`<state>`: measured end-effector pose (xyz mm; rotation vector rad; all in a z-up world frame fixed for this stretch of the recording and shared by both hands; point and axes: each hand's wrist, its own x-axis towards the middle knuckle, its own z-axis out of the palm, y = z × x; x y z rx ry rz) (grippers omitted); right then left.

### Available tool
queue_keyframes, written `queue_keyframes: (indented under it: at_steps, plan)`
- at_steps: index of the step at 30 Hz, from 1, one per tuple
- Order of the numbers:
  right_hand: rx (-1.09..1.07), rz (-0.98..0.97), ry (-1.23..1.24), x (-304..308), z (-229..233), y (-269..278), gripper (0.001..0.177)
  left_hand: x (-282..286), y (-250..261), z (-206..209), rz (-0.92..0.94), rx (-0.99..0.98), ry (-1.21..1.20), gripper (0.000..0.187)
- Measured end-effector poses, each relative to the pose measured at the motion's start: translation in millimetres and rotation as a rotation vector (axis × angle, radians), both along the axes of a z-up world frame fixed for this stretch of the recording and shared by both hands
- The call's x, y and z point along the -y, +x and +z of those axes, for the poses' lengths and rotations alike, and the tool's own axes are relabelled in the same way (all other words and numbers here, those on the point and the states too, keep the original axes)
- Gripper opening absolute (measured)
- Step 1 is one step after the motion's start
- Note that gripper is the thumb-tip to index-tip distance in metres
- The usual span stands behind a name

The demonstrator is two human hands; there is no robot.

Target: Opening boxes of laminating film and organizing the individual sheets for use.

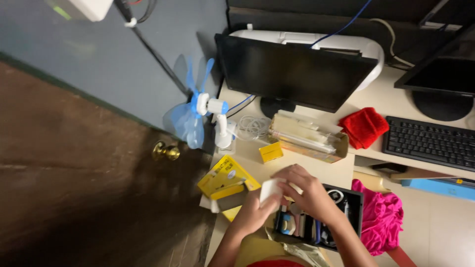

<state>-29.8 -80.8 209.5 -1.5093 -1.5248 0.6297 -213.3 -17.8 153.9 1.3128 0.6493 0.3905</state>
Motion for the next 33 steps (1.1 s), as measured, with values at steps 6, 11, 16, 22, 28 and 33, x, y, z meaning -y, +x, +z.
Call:
queue_keyframes:
  at_steps: [6,11,16,22,28,33]
  plan:
    - [-0.023,-0.101,-0.152,14,-12,-21,0.018,-8,-58,45,-0.037,-0.104,0.507,0.053]
    - [0.016,-0.179,-0.119,31,-16,-42,0.015,-38,-102,71,-0.044,-0.127,0.899,0.095]
    - [0.008,-0.294,-0.272,40,-22,-75,0.016,-49,-118,15,-0.062,-0.299,1.061,0.121]
    - [0.195,-0.22,0.021,27,-70,-106,0.013,-74,-118,-5,0.01,-0.144,0.867,0.1]
    - [0.278,-0.196,0.096,-16,-74,-134,0.015,-110,-112,-20,-0.063,-0.128,0.871,0.091]
    - [0.417,-0.198,0.136,-33,-99,-141,0.026,-126,-111,-33,-0.106,-0.014,0.77,0.071]
